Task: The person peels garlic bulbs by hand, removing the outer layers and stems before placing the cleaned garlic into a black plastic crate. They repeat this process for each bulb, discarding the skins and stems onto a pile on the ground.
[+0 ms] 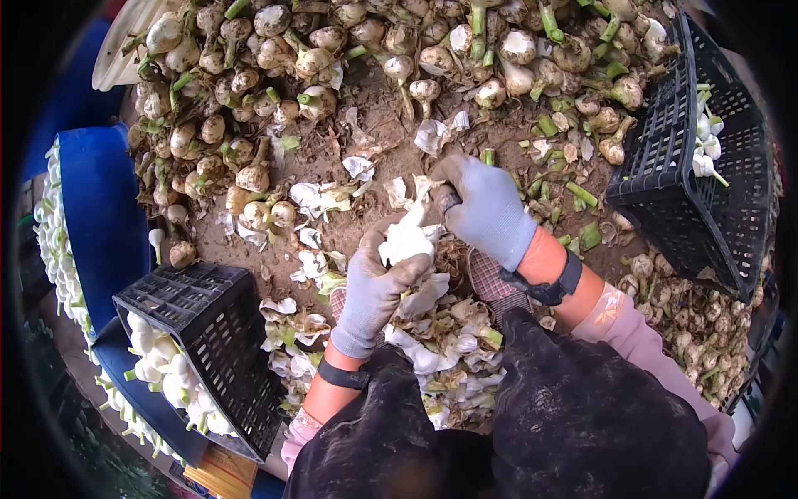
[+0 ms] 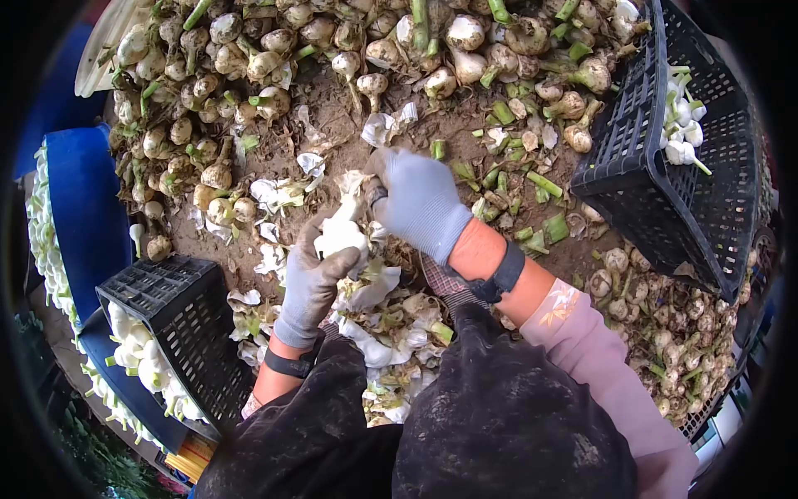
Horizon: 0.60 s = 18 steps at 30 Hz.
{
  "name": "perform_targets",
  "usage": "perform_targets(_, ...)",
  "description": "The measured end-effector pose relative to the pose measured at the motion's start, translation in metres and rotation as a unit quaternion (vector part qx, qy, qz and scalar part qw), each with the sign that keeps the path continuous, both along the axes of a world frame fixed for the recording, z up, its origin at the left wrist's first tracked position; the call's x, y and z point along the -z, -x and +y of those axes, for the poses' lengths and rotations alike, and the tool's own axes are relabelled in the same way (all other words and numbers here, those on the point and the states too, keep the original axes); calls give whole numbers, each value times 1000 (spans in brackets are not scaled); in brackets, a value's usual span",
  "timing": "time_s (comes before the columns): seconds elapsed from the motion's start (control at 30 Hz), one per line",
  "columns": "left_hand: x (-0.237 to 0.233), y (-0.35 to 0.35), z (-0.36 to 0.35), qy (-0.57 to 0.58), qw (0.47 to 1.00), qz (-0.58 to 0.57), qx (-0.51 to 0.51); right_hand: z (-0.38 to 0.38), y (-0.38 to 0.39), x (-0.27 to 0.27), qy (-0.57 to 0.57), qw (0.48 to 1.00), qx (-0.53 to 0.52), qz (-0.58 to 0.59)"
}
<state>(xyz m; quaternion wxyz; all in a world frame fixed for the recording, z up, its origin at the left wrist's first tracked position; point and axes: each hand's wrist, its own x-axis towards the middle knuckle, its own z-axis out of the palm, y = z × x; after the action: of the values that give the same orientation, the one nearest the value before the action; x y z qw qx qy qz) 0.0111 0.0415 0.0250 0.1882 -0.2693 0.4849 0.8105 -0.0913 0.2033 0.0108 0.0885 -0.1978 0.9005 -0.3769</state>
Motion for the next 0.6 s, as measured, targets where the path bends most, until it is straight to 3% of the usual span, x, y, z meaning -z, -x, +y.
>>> perform_targets(0.03, -3, 1, 1, 52, 996, -19, 70, 3, 8, 7, -59, 998, -12, 5)
perform_targets(0.13, 6, 6, 1, 120, 987, 38, 95, 6, 18, 13, -139, 989, -41, -3)
perform_targets(0.23, 11, 2, -9, 205, 968, 90, 115, 31, 34, 22, -198, 975, 96, -43)
perform_targets(0.3, 7, 3, -9, 279, 946, 119, 116, 48, 35, 16, -244, 962, 49, -113)
perform_targets(0.33, 11, 5, -11, 327, 929, 130, 116, 44, 27, 8, -143, 979, 11, -146)
perform_targets(0.37, 10, 5, -8, 270, 953, 112, 81, 36, 13, -1, -42, 983, -26, -179)
perform_targets(0.43, 7, 10, -3, -3, 999, 42, 4, 15, -11, -14, 101, 948, -95, -288)
perform_targets(0.47, 6, 9, -2, -78, 996, 36, -17, 11, -16, -8, 112, 953, -113, -259)
perform_targets(0.53, 15, 9, -3, -52, 998, 10, -38, 3, -23, 1, 117, 960, -142, -209)
perform_targets(0.6, 18, 7, -5, 45, 998, 18, -37, -2, -27, -4, 137, 947, -136, -255)
